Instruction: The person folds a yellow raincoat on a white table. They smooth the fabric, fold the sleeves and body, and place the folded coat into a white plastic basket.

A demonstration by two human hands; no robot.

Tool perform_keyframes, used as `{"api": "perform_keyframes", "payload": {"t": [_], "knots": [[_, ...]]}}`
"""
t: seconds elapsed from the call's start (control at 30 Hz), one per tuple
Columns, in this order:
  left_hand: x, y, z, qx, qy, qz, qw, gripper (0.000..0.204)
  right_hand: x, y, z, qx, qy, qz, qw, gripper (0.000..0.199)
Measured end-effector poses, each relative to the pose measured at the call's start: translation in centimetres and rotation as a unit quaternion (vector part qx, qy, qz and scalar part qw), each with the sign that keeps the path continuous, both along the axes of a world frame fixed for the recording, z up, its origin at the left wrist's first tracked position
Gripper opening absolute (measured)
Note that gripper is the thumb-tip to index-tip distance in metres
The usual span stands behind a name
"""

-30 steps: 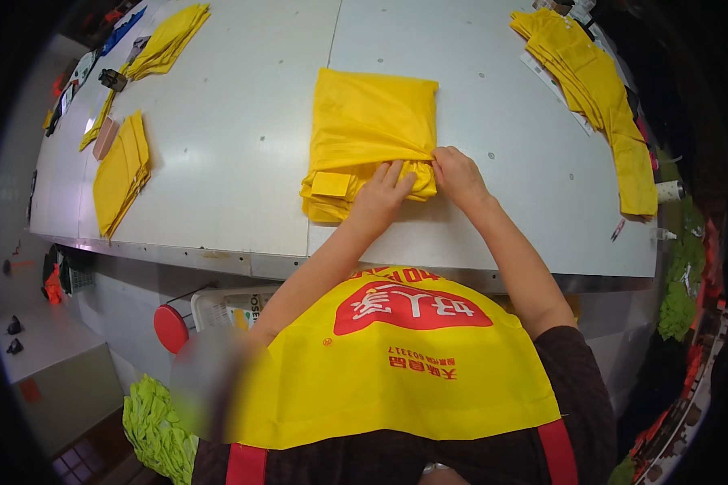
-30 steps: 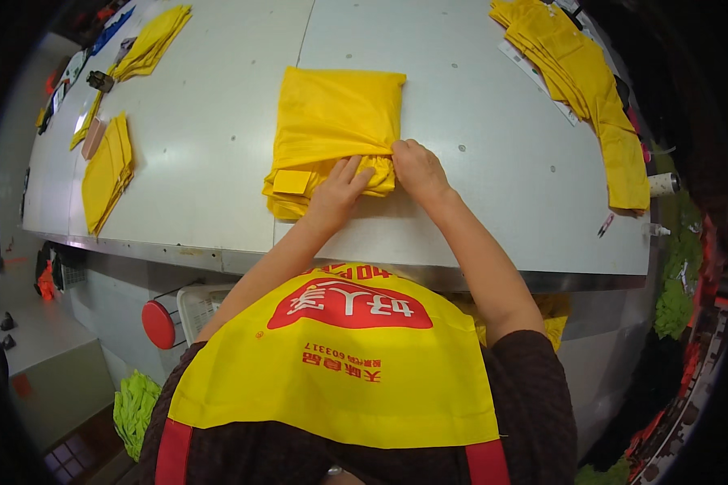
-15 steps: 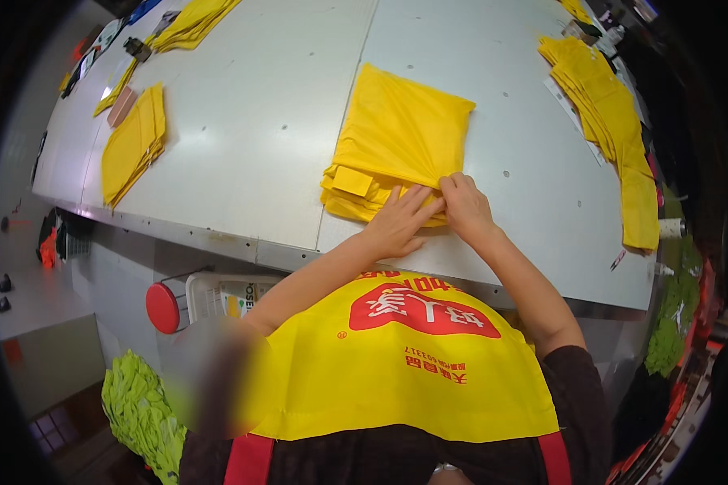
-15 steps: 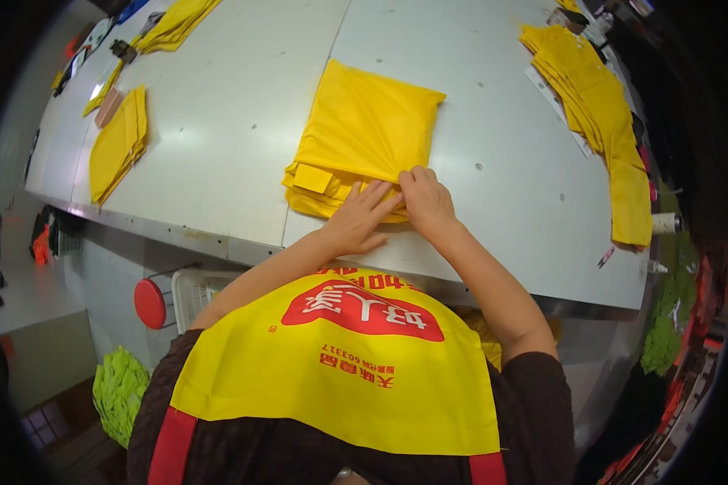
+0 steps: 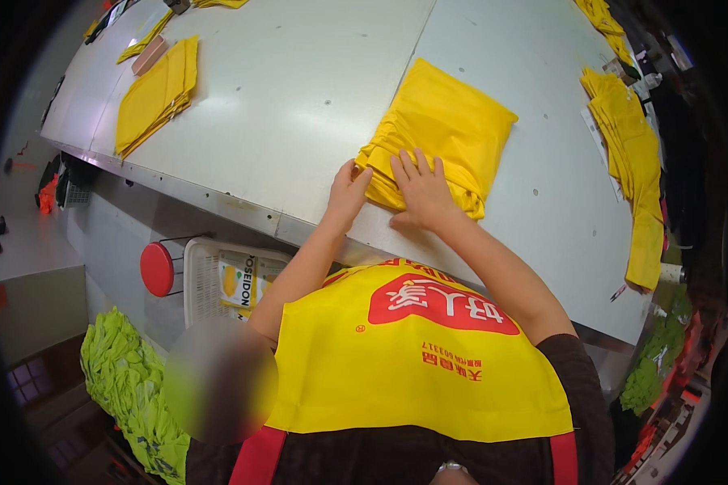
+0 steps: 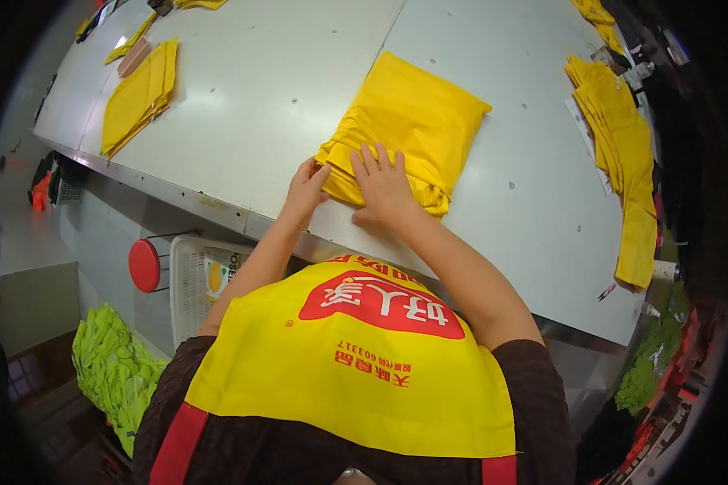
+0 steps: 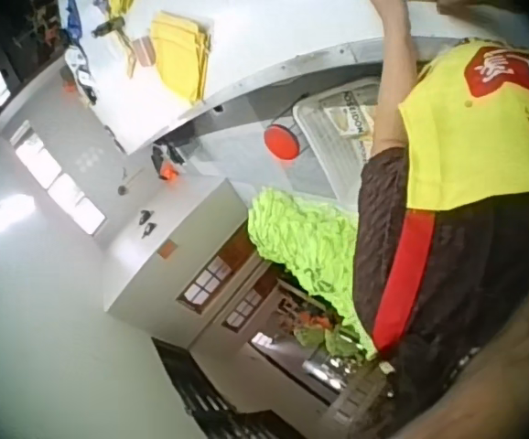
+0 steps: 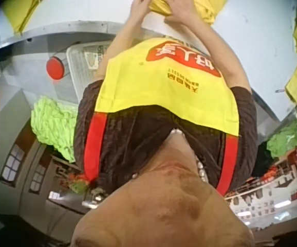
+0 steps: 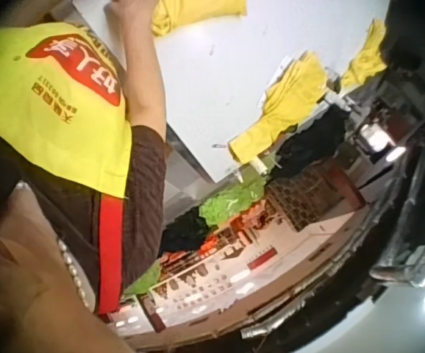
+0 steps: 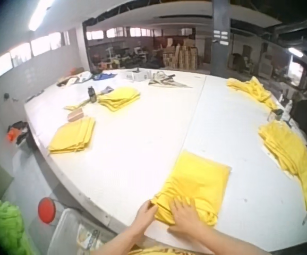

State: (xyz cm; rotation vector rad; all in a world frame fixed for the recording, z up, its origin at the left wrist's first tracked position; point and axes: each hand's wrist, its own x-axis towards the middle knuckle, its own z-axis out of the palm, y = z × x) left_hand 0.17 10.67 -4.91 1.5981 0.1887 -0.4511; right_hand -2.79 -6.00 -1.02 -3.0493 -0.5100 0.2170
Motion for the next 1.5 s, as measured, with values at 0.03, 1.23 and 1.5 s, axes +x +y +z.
{"api": "perform_keyframes", "payload": {"t": [0.03, 1.23, 1.5], "knots": [[0.8, 0.4, 0.1, -0.002, 0.024, 0.008, 1.000, 0.044, -0.2, 0.4, -0.2, -0.011, -0.025, 0.002, 1.000, 0.081], [-3.4, -2.2, -0.6, 0.031, -0.026, -0.082, 0.996, 0.016, 4.0, -4.4, 4.3, 0.208, -0.010, 0.011, 0.978, 0.036], [-1.8, -2.9, 0.4, 0.257, -0.578, -0.197, 0.749, 0.021, 4.5, -4.1, 4.1, 0.205, -0.009, 0.025, 0.978, 0.027]]}}
